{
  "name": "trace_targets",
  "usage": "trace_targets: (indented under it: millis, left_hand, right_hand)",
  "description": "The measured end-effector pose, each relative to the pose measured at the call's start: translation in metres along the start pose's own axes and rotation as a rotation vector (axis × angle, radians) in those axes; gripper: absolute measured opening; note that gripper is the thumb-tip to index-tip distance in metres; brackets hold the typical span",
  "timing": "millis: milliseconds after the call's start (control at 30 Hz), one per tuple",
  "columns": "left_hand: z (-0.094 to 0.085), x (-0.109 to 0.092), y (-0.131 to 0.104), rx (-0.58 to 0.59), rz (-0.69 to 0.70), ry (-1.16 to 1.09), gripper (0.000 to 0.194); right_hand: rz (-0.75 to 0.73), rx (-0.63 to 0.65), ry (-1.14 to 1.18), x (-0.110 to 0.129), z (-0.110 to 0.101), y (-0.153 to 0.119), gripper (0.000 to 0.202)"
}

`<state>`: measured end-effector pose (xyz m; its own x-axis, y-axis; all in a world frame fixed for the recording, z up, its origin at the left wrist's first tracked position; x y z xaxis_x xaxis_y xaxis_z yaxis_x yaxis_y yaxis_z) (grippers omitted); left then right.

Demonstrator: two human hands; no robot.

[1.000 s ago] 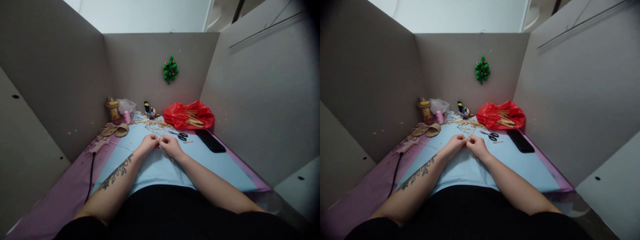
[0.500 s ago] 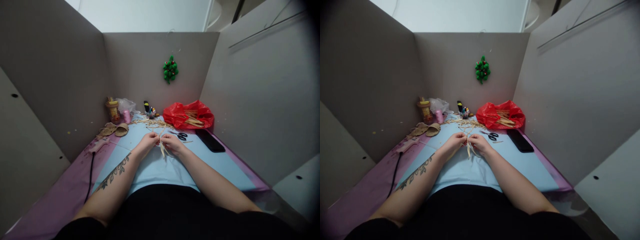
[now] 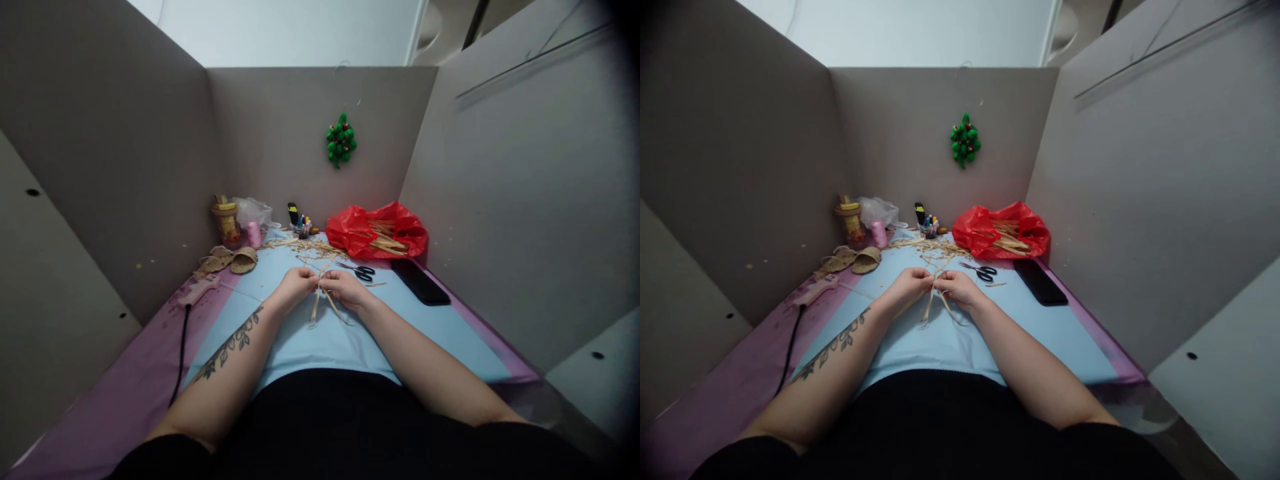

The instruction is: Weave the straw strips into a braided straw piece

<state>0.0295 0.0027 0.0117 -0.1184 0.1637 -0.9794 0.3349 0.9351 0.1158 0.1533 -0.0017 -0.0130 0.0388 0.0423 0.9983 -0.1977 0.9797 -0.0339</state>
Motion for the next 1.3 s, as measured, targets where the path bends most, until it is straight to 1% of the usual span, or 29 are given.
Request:
trace_targets:
  millis: [133, 300, 400, 500, 633, 733, 900, 967, 1200, 1300]
  left_hand:
    - [0.001, -0.004, -0.005, 0.022, -0.031, -0.033, 0.014]
    - [-0.002, -0.01, -0.004, 0.002, -0.02, 0.093, 0.012]
    - [-0.003, -0.006, 0.001, 0.036, -0.027, 0.124, 0.014]
    - [-0.007, 0.0, 0.005, 0.092, -0.063, 0.074, 0.017]
    - [-0.013, 0.006, 0.009, 0.182, -0.098, -0.071, 0.02]
    - [-0.014, 0.008, 0.01, 0.241, -0.116, -0.216, 0.024]
    - [-0.009, 0.01, 0.011, 0.266, -0.181, -0.375, 0.03]
    - [-0.008, 0.011, 0.011, 0.263, -0.197, -0.387, 0.031]
    - [-0.008, 0.013, 0.012, 0.245, -0.178, -0.325, 0.031]
    - [-0.006, 0.013, 0.01, 0.282, -0.179, -0.365, 0.032]
  right_hand:
    - [-0.054, -0.02, -0.107, 0.003, 0.0, 0.0, 0.018]
    - [-0.209, -0.116, -0.34, 0.008, -0.002, 0.0, 0.015]
    - [-0.279, -0.175, -0.417, 0.011, -0.002, -0.001, 0.016]
    - [-0.317, -0.204, -0.452, 0.014, -0.001, -0.003, 0.017]
    - [-0.35, -0.167, -0.424, 0.017, 0.001, -0.006, 0.022]
    - [-0.373, -0.138, -0.375, 0.02, 0.002, -0.008, 0.025]
    - [-0.382, -0.131, -0.324, 0.022, 0.003, -0.009, 0.027]
    - [-0.387, -0.126, -0.318, 0.021, 0.003, -0.009, 0.026]
    - [-0.391, -0.115, -0.314, 0.017, 0.003, -0.007, 0.024]
    - [-0.381, -0.103, -0.284, 0.019, 0.005, -0.008, 0.024]
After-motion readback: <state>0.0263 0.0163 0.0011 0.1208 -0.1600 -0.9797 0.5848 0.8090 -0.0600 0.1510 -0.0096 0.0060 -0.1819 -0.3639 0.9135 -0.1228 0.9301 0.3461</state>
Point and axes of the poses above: each hand's wrist, its own y-axis towards the middle knuckle, its own z-axis out of the palm, x = y × z, the point moved 5 cm from there along y, towards the middle knuckle, and after that the axes turned 5 degrees about -y, right-handed, at the moved point
